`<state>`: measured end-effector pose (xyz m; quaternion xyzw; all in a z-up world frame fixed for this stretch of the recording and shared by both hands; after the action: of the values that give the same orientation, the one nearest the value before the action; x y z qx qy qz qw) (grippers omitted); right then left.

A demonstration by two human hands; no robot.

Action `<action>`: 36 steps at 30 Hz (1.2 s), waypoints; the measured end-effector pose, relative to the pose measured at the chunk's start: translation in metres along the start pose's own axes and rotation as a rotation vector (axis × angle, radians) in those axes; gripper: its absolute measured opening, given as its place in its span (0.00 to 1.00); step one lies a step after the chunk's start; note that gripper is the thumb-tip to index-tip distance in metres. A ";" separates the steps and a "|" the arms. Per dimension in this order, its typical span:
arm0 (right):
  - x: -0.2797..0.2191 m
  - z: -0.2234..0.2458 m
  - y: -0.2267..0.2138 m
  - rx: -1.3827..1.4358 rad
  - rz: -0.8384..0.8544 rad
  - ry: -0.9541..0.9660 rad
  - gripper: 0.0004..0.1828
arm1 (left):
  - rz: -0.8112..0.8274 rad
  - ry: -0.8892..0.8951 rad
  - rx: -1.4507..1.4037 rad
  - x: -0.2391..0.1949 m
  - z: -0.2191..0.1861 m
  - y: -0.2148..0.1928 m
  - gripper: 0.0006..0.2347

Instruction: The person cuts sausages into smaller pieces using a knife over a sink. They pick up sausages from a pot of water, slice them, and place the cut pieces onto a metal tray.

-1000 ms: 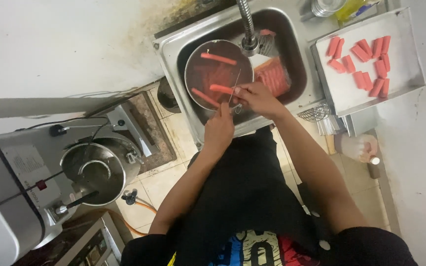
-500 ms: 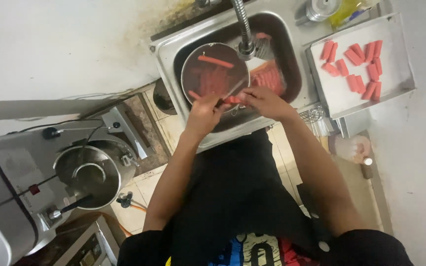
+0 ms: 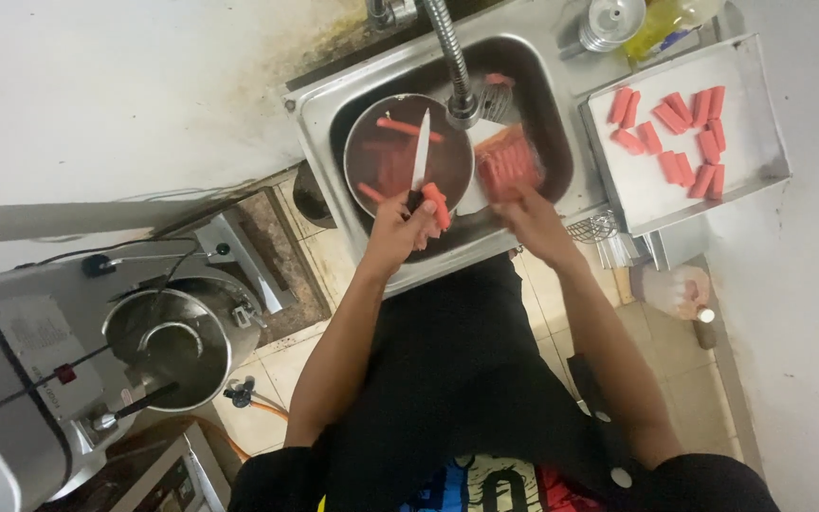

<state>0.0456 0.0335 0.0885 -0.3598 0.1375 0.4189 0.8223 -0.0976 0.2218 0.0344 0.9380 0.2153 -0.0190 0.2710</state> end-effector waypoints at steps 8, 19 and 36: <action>0.014 -0.006 0.056 0.541 -0.079 -0.239 0.17 | -0.146 -0.026 0.228 0.011 0.000 0.025 0.06; 0.010 -0.022 0.046 0.283 -0.387 -0.230 0.16 | -0.262 0.102 0.429 0.012 -0.005 0.057 0.04; 0.022 -0.058 0.011 0.423 -0.012 -0.478 0.21 | -0.375 -0.058 0.016 0.016 0.063 0.082 0.05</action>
<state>0.0546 0.0098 0.0315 -0.0732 0.0223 0.4488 0.8903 -0.0437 0.1333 0.0196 0.8827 0.3782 -0.0980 0.2612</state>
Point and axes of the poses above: each hand's wrist, its own x-axis towards the middle knuckle, its own y-axis out of the palm, z = x × y, the point moved 1 cm from there along x, towards the middle knuckle, and after that the axes turned 12 degrees about -x, right-handed, at the moved point
